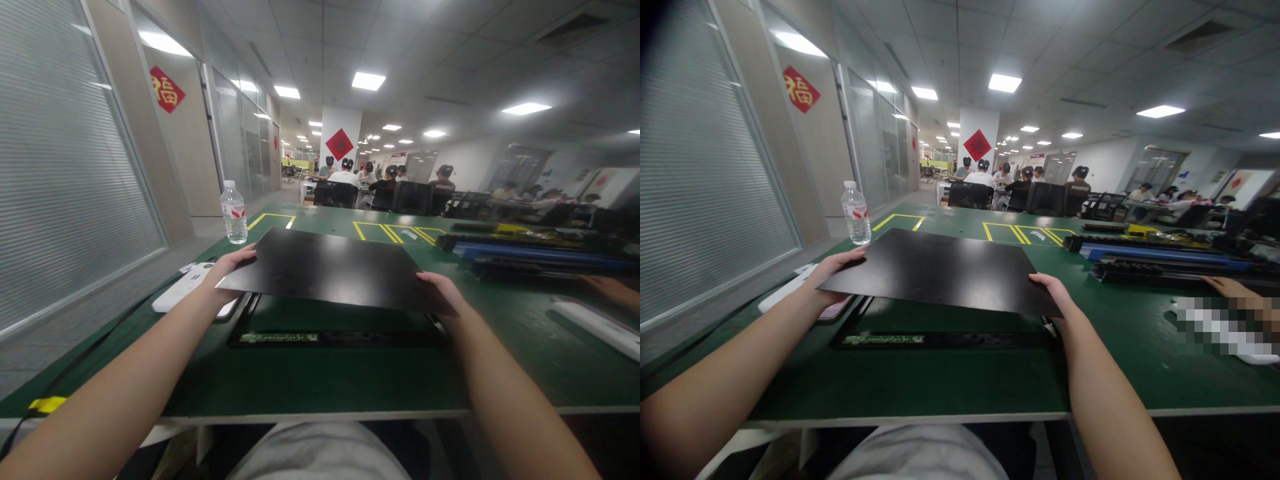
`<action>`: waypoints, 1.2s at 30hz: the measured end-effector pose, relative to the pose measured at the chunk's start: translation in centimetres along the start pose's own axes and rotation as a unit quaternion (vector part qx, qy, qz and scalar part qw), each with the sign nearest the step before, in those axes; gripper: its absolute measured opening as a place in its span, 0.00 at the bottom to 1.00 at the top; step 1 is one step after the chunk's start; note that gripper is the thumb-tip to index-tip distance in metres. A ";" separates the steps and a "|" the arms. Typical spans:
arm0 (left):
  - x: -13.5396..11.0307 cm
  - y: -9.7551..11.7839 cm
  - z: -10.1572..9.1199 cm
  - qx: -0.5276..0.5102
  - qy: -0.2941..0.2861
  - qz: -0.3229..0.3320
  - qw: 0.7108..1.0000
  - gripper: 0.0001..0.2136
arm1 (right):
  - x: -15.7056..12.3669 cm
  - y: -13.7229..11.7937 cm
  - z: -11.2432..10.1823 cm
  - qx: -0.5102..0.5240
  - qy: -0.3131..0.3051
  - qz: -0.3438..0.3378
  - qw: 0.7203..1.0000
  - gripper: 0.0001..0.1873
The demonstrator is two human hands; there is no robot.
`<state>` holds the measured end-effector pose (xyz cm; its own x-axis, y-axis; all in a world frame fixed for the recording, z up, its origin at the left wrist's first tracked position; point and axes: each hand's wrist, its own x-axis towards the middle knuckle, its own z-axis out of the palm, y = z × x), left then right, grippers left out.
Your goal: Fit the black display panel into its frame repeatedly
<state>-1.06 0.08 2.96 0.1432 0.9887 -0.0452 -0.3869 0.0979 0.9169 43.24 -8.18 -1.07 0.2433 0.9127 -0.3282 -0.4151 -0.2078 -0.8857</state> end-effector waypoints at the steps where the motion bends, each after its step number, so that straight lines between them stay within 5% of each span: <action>1: -0.1 0.2 0.1 -0.007 0.003 0.003 1.000 0.26 | -0.1 0.1 0.1 -0.010 -0.019 0.011 1.000 0.12; 5: -0.6 0.7 0.4 -0.031 0.009 0.027 0.999 0.26 | -0.2 0.2 0.3 -0.042 -0.060 0.016 0.997 0.11; 22: 0.6 -0.3 -0.9 -0.010 -0.014 0.047 0.999 0.24 | 0.5 -0.2 -0.6 -0.157 0.077 -0.093 0.980 0.21; 36: -0.1 -0.4 0.1 0.010 0.046 -0.012 0.999 0.16 | 2.3 0.7 -1.3 -0.166 0.127 -0.119 0.971 0.10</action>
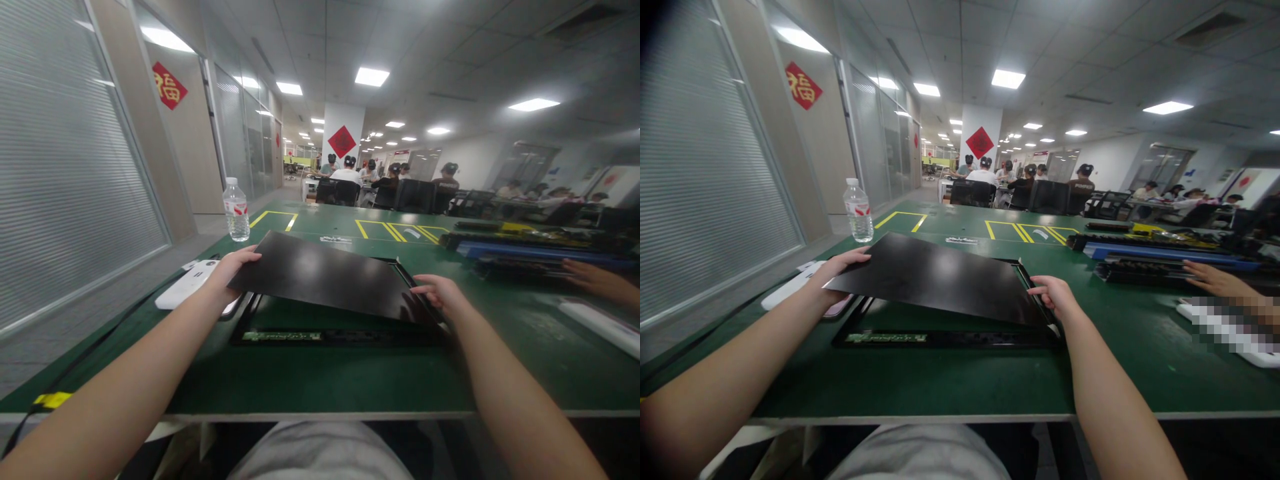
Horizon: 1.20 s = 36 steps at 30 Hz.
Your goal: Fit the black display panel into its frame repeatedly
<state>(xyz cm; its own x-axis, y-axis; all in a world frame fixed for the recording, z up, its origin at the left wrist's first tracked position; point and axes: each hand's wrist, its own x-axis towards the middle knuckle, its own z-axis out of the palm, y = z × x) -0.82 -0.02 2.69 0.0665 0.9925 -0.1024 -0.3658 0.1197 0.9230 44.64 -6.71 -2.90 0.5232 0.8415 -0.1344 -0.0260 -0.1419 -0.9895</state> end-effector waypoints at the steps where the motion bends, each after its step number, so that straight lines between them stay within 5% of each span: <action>1: 0.0 0.0 0.0 0.004 0.007 -0.003 1.000 0.15 | 0.0 0.0 0.0 -0.004 0.000 -0.001 1.000 0.10; 21: 0.9 -1.8 -0.5 0.067 -0.024 0.030 0.997 0.24 | -0.9 -0.8 -0.2 -0.081 0.055 -0.020 0.995 0.15; 31: 0.3 -1.5 0.4 0.058 0.057 0.003 0.997 0.19 | -1.6 -1.2 0.1 -0.108 0.063 -0.017 0.992 0.11; 36: 1.3 -2.0 -0.5 0.055 -0.003 0.011 0.998 0.20 | -1.6 -1.2 0.2 -0.110 0.064 -0.023 0.992 0.10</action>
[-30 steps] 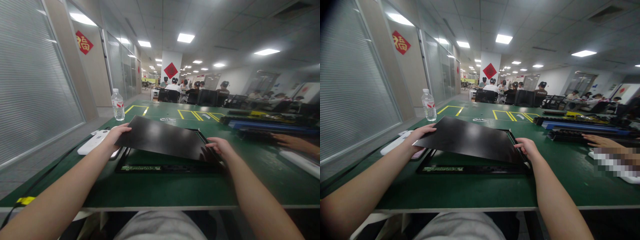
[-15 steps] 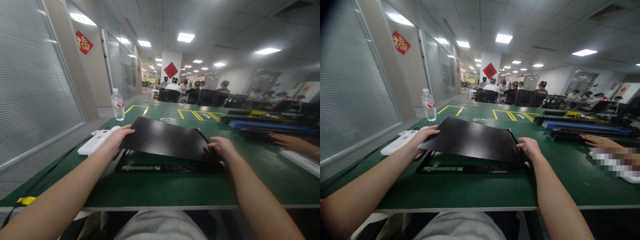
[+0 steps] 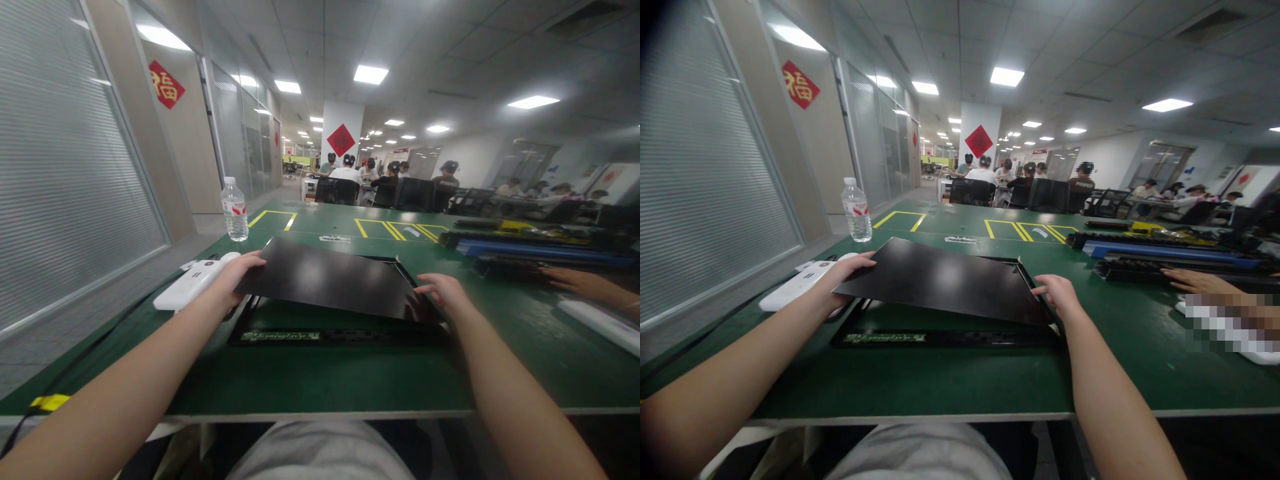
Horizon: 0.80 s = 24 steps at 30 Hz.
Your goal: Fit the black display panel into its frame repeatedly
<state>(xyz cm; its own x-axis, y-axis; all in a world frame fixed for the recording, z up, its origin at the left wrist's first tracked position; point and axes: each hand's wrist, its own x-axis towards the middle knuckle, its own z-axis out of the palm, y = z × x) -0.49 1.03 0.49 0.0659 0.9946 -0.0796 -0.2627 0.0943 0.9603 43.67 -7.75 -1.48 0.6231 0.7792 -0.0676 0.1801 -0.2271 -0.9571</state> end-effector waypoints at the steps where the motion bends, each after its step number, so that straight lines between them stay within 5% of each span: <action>1: 0.2 -0.2 -0.2 0.000 -0.013 0.007 1.000 0.21 | 0.0 0.0 0.0 0.003 -0.001 -0.002 1.000 0.10; 10: 0.9 -0.5 -0.7 -0.012 -0.056 0.018 0.998 0.22 | -0.1 0.0 0.0 -0.002 0.000 -0.008 1.000 0.10; 24: -0.9 0.3 0.6 0.025 -0.040 0.006 0.999 0.22 | 0.4 0.4 -0.1 -0.001 0.003 -0.019 1.000 0.05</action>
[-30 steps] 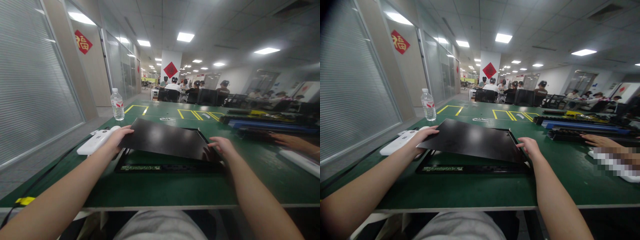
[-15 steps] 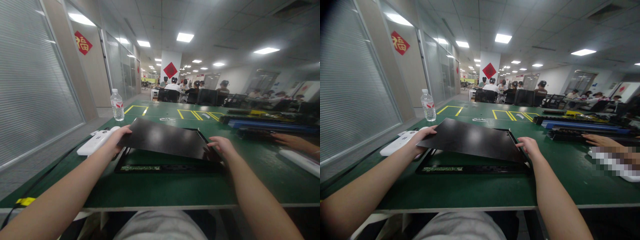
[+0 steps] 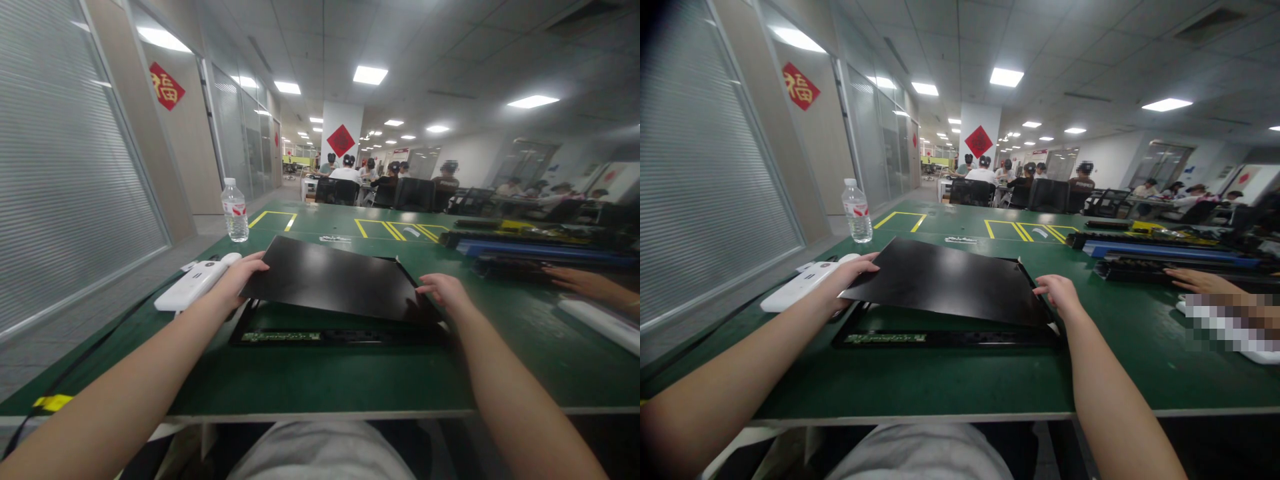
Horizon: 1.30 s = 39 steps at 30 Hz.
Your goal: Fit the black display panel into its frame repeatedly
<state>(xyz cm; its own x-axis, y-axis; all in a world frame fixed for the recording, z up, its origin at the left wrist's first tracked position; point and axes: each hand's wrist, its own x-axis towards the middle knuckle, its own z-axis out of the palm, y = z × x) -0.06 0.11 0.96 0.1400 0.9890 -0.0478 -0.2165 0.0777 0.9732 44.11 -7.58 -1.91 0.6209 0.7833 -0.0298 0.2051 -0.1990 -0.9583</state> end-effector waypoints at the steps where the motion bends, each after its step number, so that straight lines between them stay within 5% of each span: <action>1: -0.1 0.0 0.1 0.002 0.003 -0.003 1.000 0.22 | 0.0 0.0 0.0 -0.004 0.001 -0.002 1.000 0.05; 19: 0.6 -1.4 0.0 0.037 0.021 -0.013 0.999 0.22 | 1.1 1.2 0.1 -0.243 0.023 -0.106 0.964 0.08; 39: 1.2 -2.2 -0.2 0.145 0.096 -0.018 0.985 0.15 | 1.0 1.2 0.0 -0.268 0.019 -0.129 0.954 0.07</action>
<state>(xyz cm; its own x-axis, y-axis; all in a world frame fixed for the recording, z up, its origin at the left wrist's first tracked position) 0.39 1.10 -1.30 -0.0482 0.9941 -0.0972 0.0748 0.1006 0.9921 45.03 -7.05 -3.12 0.5229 0.8266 0.2081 0.7066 -0.2838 -0.6483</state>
